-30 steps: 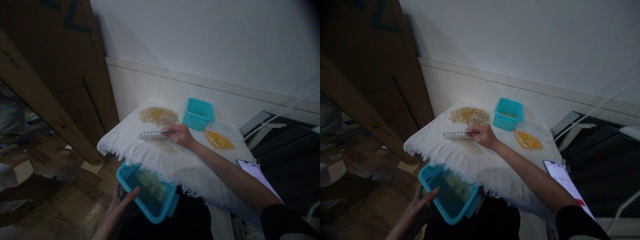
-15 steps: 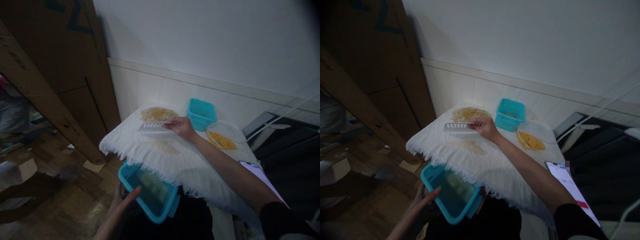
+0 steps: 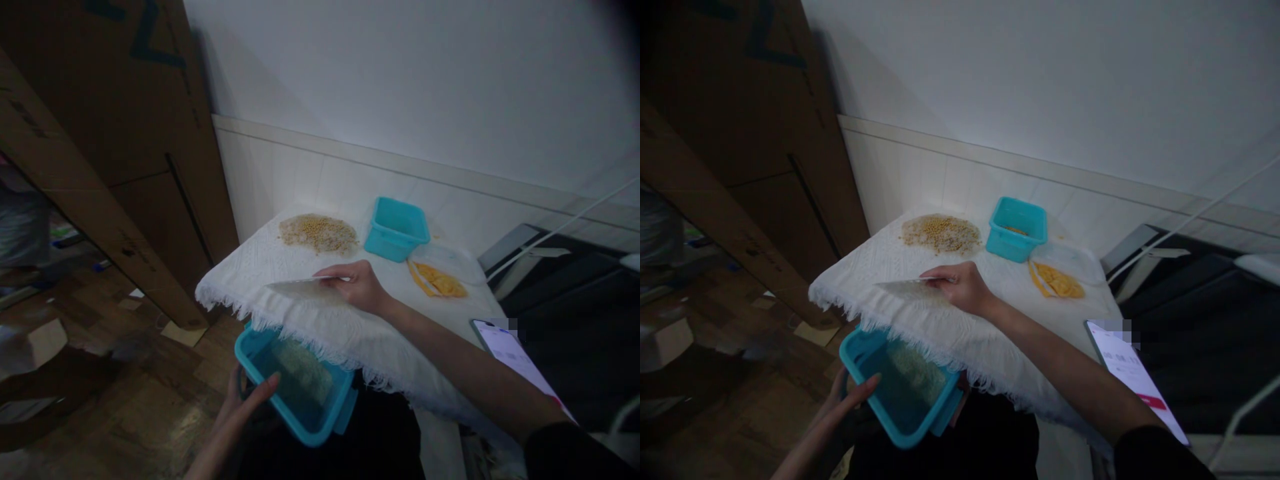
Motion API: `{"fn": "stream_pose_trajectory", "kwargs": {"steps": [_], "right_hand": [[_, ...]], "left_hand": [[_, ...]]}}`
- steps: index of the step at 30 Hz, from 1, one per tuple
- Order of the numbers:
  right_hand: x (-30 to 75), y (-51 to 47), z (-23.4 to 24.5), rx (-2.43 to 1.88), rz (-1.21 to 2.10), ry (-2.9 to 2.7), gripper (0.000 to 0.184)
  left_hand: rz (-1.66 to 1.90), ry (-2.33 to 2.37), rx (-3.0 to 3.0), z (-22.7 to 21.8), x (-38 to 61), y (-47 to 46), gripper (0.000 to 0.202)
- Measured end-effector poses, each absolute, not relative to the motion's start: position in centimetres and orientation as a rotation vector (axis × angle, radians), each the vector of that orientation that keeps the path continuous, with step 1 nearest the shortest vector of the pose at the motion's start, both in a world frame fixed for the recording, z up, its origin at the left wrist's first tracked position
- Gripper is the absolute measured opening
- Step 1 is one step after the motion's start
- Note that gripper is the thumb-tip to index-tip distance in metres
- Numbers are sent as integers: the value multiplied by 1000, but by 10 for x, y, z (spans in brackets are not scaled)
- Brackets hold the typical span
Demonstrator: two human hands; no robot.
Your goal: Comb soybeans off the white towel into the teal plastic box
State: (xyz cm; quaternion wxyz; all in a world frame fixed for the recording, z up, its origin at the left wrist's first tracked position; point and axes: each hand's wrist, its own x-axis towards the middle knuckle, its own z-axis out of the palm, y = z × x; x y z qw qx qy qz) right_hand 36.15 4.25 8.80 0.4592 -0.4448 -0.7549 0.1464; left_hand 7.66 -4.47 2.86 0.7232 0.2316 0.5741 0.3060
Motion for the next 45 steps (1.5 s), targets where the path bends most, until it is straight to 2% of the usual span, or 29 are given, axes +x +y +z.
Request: {"fn": "stream_pose_trajectory", "kwargs": {"steps": [4, 11, 21, 30, 36, 45], "right_hand": [[374, 30, 98, -1223, 182, -1744, 15], [401, 14, 103, -1524, -122, -1633, 17], [367, -30, 82, -1418, -296, -1856, 26], [348, -41, 85, -1407, -321, -1896, 29], [372, -11, 98, -1348, -255, -1789, 21], [355, -5, 74, -1359, -158, -1898, 26]], "left_hand": [[631, 1278, 515, 24, 76, -42, 110], [618, 1277, 515, 25, 82, -45, 106], [606, 1301, 524, 29, 89, -49, 112], [630, 1274, 540, 35, 96, -54, 104], [637, 1270, 550, 31, 97, -55, 108], [648, 1278, 523, 30, 96, -54, 109]]}}
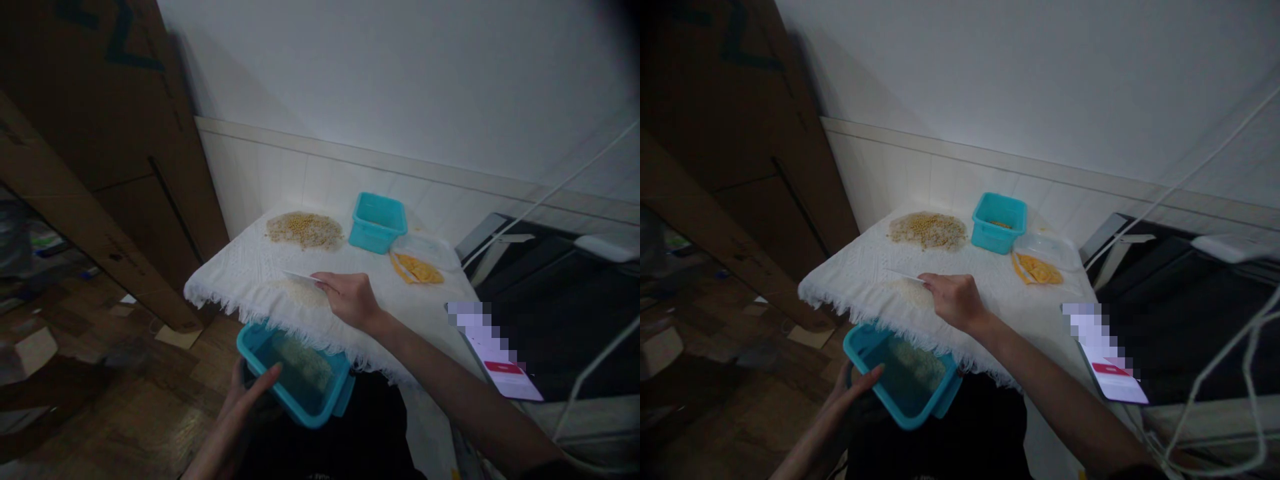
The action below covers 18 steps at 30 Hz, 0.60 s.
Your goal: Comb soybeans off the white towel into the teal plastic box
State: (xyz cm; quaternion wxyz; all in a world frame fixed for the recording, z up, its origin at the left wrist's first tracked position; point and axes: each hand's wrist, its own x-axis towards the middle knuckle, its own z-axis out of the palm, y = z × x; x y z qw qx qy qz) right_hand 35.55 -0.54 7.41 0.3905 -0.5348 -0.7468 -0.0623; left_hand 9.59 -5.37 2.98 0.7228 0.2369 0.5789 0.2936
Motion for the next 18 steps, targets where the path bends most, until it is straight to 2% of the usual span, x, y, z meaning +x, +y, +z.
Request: {"fn": "stream_pose_trajectory", "kwargs": {"steps": [7, 11, 18], "right_hand": [[344, -15, 107, -1327, -145, -1809, 24], [318, 1, 122, -1331, 60, -1608, 25], [309, 44, 95, -1418, 404, -1487, 21]], "left_hand": [[624, 1268, 544, 23, 92, -52, 109], [632, 1245, 532, 28, 93, -53, 106], [637, 1254, 525, 35, 91, -54, 110]]}}
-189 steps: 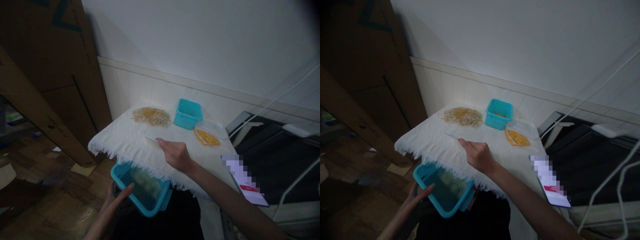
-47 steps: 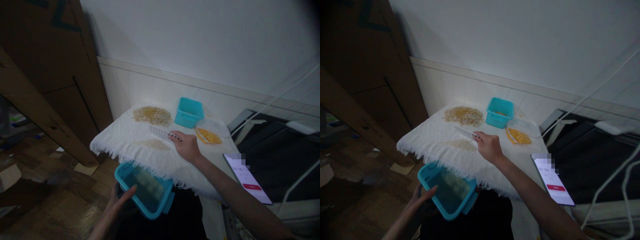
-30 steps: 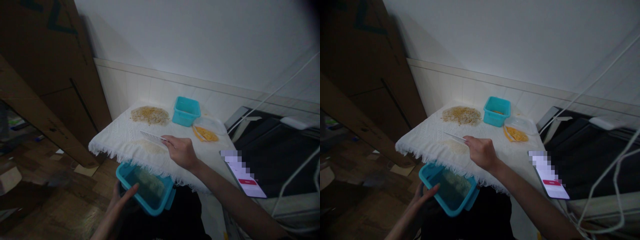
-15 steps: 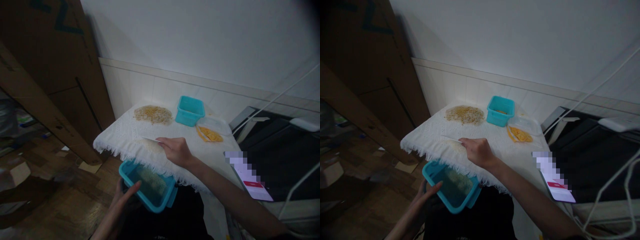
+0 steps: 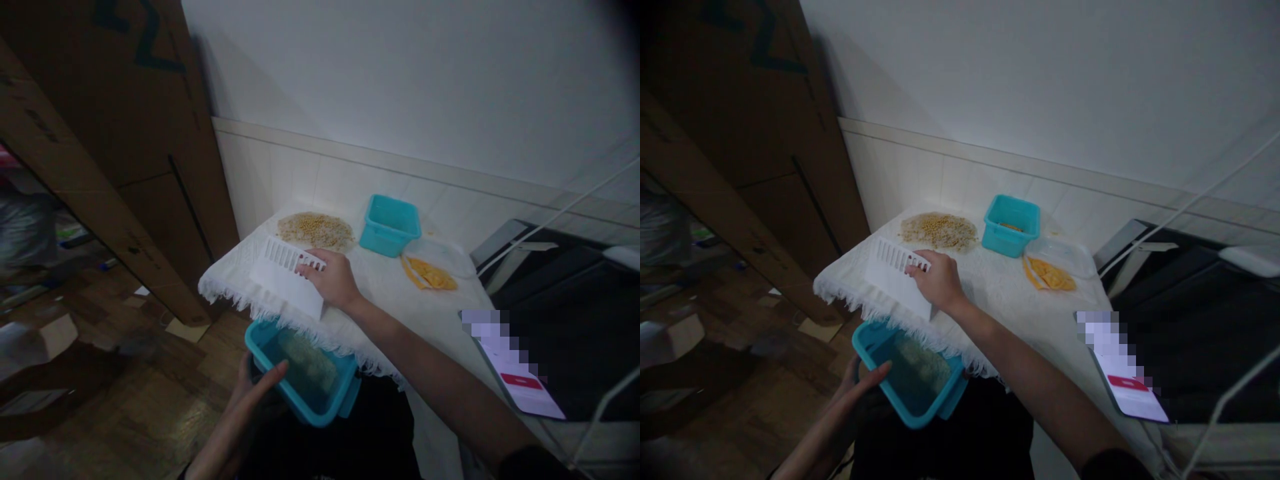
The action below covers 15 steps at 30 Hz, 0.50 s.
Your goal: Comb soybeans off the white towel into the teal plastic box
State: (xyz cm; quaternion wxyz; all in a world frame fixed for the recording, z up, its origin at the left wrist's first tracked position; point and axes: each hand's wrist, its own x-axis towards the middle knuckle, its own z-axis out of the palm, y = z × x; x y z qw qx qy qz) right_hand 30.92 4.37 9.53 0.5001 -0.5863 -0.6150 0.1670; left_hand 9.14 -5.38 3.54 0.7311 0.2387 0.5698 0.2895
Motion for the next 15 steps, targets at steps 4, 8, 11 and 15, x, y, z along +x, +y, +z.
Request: {"fn": "stream_pose_trajectory", "kwargs": {"steps": [4, 8, 11, 15], "right_hand": [[322, 49, 85, -1454, 505, -1398, 19], [332, 46, 85, -1500, 541, -1348, 20], [341, 46, 87, -1537, 505, -1315, 25], [355, 46, 91, -1550, 443, -1323, 27]], "left_hand": [[622, 1244, 521, 28, 89, -52, 109], [621, 1252, 515, 27, 88, -51, 106], [639, 1242, 503, 30, 89, -51, 108], [640, 1233, 524, 33, 89, -53, 106]]}}
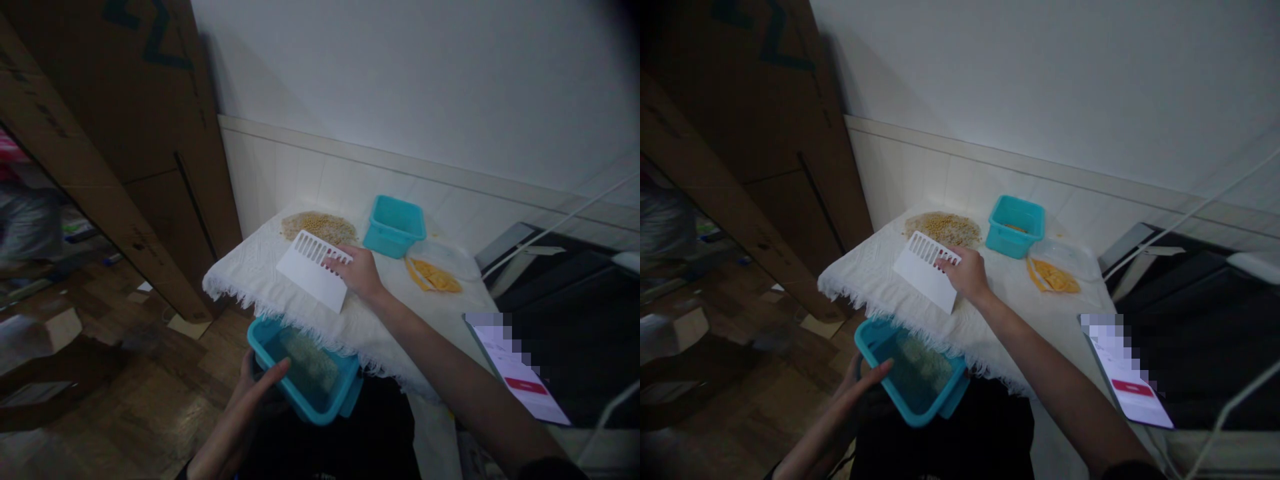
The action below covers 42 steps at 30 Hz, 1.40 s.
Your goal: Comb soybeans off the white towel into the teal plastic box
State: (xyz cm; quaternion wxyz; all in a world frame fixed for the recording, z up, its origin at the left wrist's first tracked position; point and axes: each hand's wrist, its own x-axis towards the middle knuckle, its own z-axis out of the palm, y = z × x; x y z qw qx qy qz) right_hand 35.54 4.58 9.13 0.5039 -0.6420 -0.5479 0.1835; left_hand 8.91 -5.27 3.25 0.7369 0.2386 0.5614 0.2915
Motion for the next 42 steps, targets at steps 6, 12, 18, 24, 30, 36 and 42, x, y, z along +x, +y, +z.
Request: {"fn": "stream_pose_trajectory", "kwargs": {"steps": [6, 12, 18, 24, 30, 36, 42], "right_hand": [[361, 32, 100, -1451, 644, -1204, 46], [359, 19, 94, -1429, 760, -1229, 43], [382, 27, 101, -1454, 654, -1241, 50], [409, 13, 117, -1467, 267, -1338, 39], [399, -2, 95, -1510, -192, -1622, 21], [373, -17, 72, -1444, -362, -1845, 27], [349, -40, 75, -1421, -310, -1908, 32]], "left_hand": [[663, 1241, 531, 30, 88, -55, 111], [672, 1241, 518, 30, 90, -55, 112], [655, 1231, 513, 31, 89, -54, 117], [604, 1269, 554, 24, 87, -54, 110], [600, 1259, 524, 22, 91, -56, 104], [590, 1266, 535, 27, 90, -55, 111], [632, 1292, 529, 33, 90, -55, 105]]}}
